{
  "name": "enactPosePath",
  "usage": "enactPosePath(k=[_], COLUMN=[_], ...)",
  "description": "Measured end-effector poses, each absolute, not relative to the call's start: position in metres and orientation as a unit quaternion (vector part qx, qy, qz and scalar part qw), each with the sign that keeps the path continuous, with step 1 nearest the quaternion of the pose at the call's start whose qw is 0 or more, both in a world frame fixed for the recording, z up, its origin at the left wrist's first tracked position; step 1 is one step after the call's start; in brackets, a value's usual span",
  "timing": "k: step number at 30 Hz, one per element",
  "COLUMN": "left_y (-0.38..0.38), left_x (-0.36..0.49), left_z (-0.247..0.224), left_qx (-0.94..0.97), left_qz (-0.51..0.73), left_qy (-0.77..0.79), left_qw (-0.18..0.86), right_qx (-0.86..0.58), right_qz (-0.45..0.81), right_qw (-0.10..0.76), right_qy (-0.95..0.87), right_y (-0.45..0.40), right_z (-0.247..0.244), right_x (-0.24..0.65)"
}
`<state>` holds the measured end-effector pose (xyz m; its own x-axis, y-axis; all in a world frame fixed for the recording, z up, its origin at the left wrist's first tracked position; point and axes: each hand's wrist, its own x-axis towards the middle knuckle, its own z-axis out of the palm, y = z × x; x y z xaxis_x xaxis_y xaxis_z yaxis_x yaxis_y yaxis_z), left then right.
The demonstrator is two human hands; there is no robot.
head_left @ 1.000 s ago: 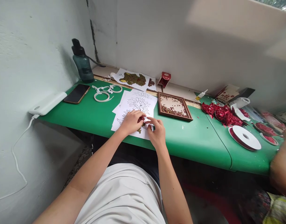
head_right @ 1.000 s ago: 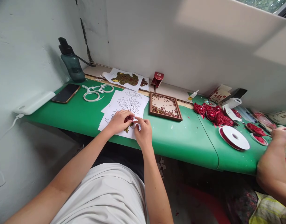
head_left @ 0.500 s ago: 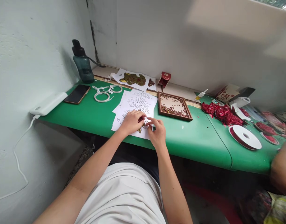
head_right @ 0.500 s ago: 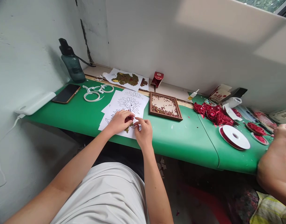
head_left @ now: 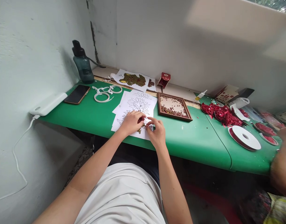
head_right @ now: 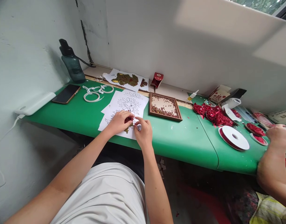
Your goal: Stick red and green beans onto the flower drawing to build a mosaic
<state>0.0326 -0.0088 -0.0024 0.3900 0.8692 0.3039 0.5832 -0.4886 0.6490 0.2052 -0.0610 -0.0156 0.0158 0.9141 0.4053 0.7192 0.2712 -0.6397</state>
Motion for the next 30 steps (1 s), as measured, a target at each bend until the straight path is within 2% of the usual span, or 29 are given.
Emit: enactPosePath(k=[30], left_y=[-0.0089], left_x=[0.0327], left_z=[-0.0017], left_qx=[0.807], left_qz=[0.31], left_qy=[0.45], left_qw=[0.222], right_qx=[-0.598], right_qz=[0.206], right_qw=[0.393], right_qy=[-0.667], right_y=[-0.0575], right_z=[-0.0122], right_x=[0.2067])
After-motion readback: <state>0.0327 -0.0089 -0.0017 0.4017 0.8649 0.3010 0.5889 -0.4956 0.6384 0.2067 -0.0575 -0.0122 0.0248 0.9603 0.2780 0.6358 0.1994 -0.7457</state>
